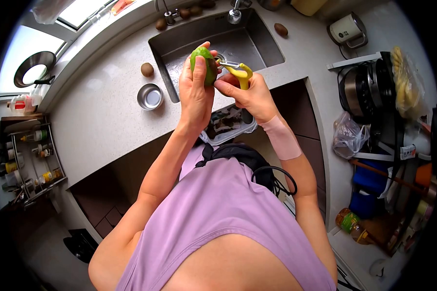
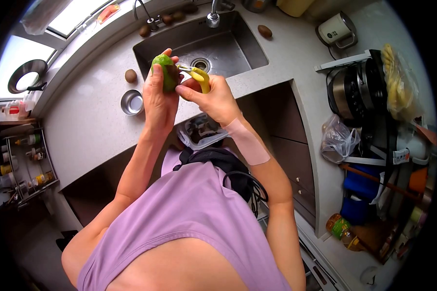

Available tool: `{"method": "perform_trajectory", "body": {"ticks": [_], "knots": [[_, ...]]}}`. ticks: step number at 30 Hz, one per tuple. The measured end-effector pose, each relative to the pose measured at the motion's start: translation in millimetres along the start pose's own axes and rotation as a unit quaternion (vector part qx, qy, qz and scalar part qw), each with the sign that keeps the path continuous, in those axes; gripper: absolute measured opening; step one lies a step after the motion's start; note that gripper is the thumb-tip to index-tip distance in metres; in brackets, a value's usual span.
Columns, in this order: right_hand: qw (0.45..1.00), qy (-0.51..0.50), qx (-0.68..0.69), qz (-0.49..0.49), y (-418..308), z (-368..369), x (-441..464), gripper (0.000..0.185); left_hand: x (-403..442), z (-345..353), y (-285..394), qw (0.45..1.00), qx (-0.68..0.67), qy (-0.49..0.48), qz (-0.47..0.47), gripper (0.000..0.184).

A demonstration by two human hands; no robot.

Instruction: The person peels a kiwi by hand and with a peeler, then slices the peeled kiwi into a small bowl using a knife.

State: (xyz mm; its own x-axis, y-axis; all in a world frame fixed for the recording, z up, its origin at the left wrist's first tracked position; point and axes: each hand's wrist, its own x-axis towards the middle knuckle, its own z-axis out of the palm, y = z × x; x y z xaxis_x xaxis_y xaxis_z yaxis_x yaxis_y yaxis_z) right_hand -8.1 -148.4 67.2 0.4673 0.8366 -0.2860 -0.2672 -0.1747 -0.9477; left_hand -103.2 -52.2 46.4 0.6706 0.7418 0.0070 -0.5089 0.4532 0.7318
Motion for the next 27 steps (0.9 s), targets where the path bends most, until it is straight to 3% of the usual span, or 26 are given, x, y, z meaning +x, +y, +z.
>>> {"method": "perform_trajectory", "body": {"ticks": [2, 4, 6, 8, 12, 14, 16, 20, 24, 27], "knots": [[1.000, -0.009, -0.014, -0.009, 10, -1, 3, 0.020, -1, -3, -3, 0.999, -0.025, 0.015, -0.022, 0.048], [0.986, 0.023, -0.092, -0.138, 19, 7, 7, 0.022, -1, -3, -5, 0.996, -0.059, 0.048, -0.042, 0.048], [0.973, 0.062, -0.171, -0.141, 19, 11, -1, 0.021, 2, -5, -7, 0.991, -0.094, 0.079, -0.060, 0.049], [0.905, 0.081, -0.297, -0.294, 19, 13, -5, 0.018, 3, -13, -11, 0.979, -0.146, 0.082, -0.115, 0.049], [0.883, 0.055, -0.311, -0.348, 31, 10, -16, 0.018, 9, -21, -15, 0.968, -0.180, 0.135, -0.113, 0.044], [0.889, 0.052, -0.303, -0.338, 36, 6, -24, 0.018, 18, -36, -17, 0.962, -0.223, 0.138, -0.074, 0.040], [0.917, 0.088, -0.284, -0.265, 54, -12, -25, 0.018, 22, -43, -8, 0.960, -0.241, 0.120, -0.074, 0.040], [0.898, 0.067, -0.407, -0.152, 114, -48, -26, 0.017, 21, -53, 2, 0.962, -0.233, 0.093, -0.107, 0.040], [0.855, 0.019, -0.505, -0.116, 179, -70, -19, 0.018, 18, -57, 0, 0.963, -0.227, 0.064, -0.133, 0.045], [0.878, 0.006, -0.478, -0.033, 236, -83, -6, 0.051, 14, -55, -1, 0.964, -0.201, 0.061, -0.160, 0.049]]}}
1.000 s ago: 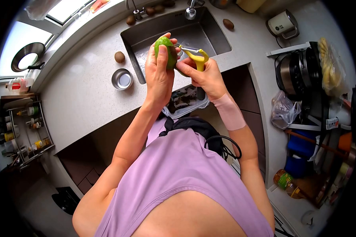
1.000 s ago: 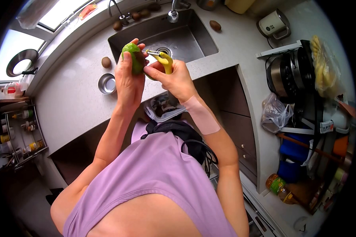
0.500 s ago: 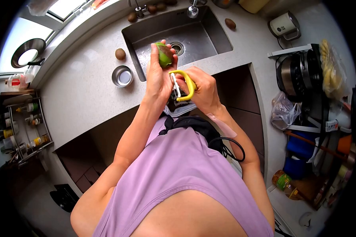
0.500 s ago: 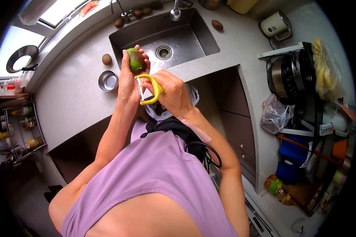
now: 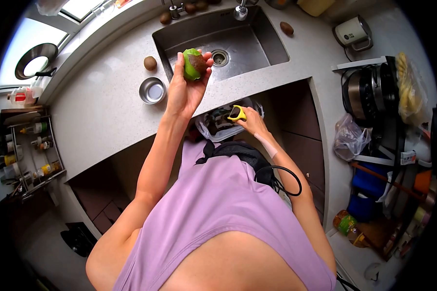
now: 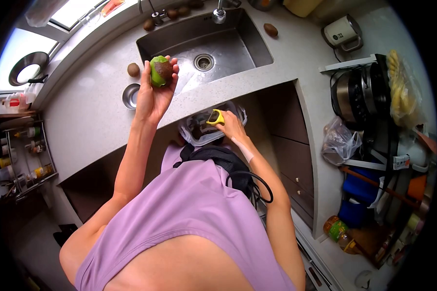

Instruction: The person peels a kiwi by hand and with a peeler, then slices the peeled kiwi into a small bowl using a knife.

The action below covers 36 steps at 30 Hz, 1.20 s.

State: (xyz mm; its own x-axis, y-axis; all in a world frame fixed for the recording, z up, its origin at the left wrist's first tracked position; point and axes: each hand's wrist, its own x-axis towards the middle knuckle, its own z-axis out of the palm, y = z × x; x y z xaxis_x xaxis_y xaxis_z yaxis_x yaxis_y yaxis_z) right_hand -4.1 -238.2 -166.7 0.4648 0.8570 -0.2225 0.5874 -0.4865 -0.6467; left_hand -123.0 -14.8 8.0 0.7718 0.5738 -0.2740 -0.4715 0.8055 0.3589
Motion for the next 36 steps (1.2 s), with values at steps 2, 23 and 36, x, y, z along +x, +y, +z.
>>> {"method": "perform_trajectory", "body": {"ticks": [2, 23, 36], "knots": [[0.999, -0.024, 0.022, 0.005, 5, 7, 4, 0.055, -1, -3, -2, 1.000, 0.012, 0.005, -0.003, 0.049], [0.966, 0.156, -0.115, -0.169, -212, -160, 6, 0.060, -12, 19, -13, 0.956, 0.271, -0.094, 0.056, 0.052], [0.944, 0.240, -0.172, -0.147, -225, -158, 12, 0.050, -15, 25, -13, 0.951, 0.285, -0.103, 0.067, 0.052]]}}
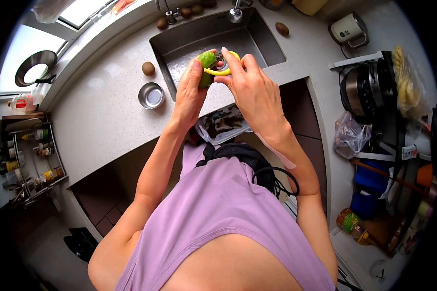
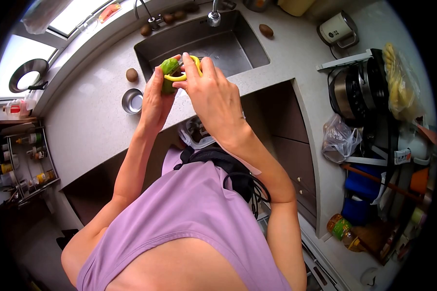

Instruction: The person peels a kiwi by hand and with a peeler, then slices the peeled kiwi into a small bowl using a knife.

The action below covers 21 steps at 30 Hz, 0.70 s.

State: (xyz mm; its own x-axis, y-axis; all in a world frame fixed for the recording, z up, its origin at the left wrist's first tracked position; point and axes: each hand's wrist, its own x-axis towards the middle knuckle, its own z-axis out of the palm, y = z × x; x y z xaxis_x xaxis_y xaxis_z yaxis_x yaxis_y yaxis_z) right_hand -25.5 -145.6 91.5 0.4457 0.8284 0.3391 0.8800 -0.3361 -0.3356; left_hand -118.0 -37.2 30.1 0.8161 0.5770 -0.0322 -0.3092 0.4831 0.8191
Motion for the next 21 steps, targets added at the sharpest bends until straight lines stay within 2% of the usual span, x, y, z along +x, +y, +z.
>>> {"method": "perform_trajectory", "body": {"ticks": [8, 21], "knots": [[0.999, -0.026, -0.035, -0.004, -1, -2, 1, 0.051, 1, 4, 1, 1.000, 0.010, 0.005, 0.010, 0.052], [1.000, -0.025, -0.015, -0.005, -3, 4, -3, 0.050, 3, 14, 4, 0.996, -0.080, 0.039, 0.010, 0.053]]}}
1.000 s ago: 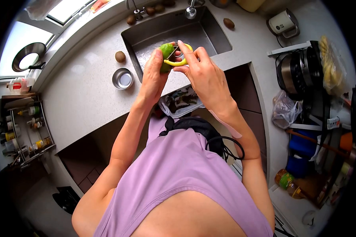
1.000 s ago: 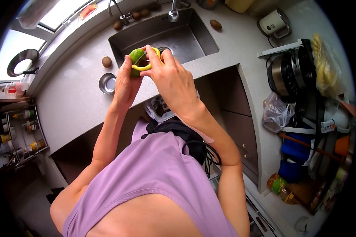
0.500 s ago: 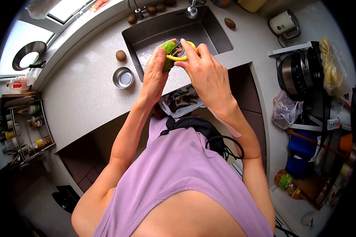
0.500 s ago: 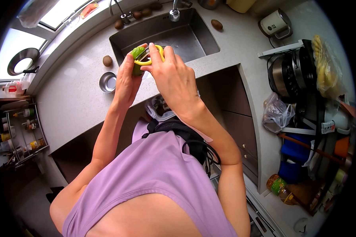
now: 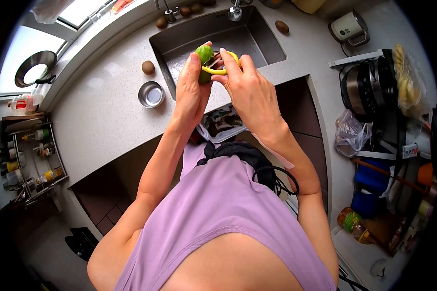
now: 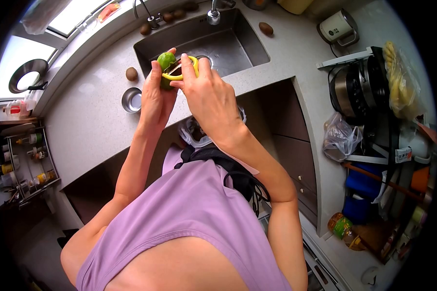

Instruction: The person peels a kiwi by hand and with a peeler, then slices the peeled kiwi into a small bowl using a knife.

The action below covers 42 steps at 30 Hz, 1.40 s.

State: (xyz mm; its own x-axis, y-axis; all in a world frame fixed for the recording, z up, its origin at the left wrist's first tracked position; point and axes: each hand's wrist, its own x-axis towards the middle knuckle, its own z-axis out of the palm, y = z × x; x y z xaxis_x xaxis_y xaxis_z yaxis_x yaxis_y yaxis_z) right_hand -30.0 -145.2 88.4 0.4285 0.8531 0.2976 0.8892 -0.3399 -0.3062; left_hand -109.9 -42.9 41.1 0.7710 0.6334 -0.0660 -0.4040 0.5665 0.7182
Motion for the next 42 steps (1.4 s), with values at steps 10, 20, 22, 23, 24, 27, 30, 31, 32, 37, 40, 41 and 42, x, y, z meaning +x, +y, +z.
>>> {"method": "perform_trajectory", "body": {"ticks": [10, 20, 22, 23, 24, 27, 30, 31, 32, 37, 40, 41, 42], "knots": [[0.999, 0.010, -0.034, -0.018, 1, 2, -3, 0.051, -1, -2, 1, 0.993, -0.098, 0.000, -0.068, 0.052], [0.999, 0.010, -0.030, -0.033, 1, 5, -6, 0.048, 3, -9, -3, 0.984, -0.148, 0.020, -0.101, 0.049], [0.999, 0.013, -0.024, -0.035, 2, 6, -7, 0.048, 4, -11, -4, 0.980, -0.166, 0.022, -0.106, 0.049], [0.999, 0.013, -0.024, -0.036, 2, 6, -7, 0.048, 3, -11, -5, 0.980, -0.166, 0.022, -0.105, 0.049], [0.999, 0.009, -0.021, -0.033, 2, 7, -8, 0.049, 3, -10, -6, 0.978, -0.177, 0.035, -0.107, 0.049], [1.000, 0.005, -0.019, -0.022, 2, 8, -9, 0.047, 5, -13, -9, 0.973, -0.197, 0.045, -0.114, 0.049], [1.000, 0.005, -0.016, -0.014, 1, 9, -11, 0.046, 6, -15, -10, 0.969, -0.211, 0.039, -0.122, 0.049], [1.000, 0.005, -0.014, -0.014, 1, 9, -12, 0.047, 6, -15, -10, 0.968, -0.214, 0.038, -0.123, 0.049], [1.000, 0.005, -0.014, -0.013, 1, 9, -12, 0.047, 6, -16, -11, 0.968, -0.215, 0.038, -0.123, 0.049], [0.999, -0.024, -0.039, -0.012, 0, 9, -14, 0.047, 9, -16, -9, 0.958, -0.254, 0.043, -0.126, 0.041], [0.999, -0.029, -0.037, -0.007, 0, 12, -17, 0.047, 12, -20, -7, 0.947, -0.280, 0.054, -0.149, 0.043], [0.999, -0.029, -0.037, -0.007, 0, 15, -18, 0.047, 13, -20, -6, 0.947, -0.281, 0.054, -0.149, 0.043], [0.999, -0.017, -0.033, -0.011, 0, 18, -19, 0.047, 14, -19, -3, 0.933, -0.320, 0.064, -0.154, 0.044]]}}
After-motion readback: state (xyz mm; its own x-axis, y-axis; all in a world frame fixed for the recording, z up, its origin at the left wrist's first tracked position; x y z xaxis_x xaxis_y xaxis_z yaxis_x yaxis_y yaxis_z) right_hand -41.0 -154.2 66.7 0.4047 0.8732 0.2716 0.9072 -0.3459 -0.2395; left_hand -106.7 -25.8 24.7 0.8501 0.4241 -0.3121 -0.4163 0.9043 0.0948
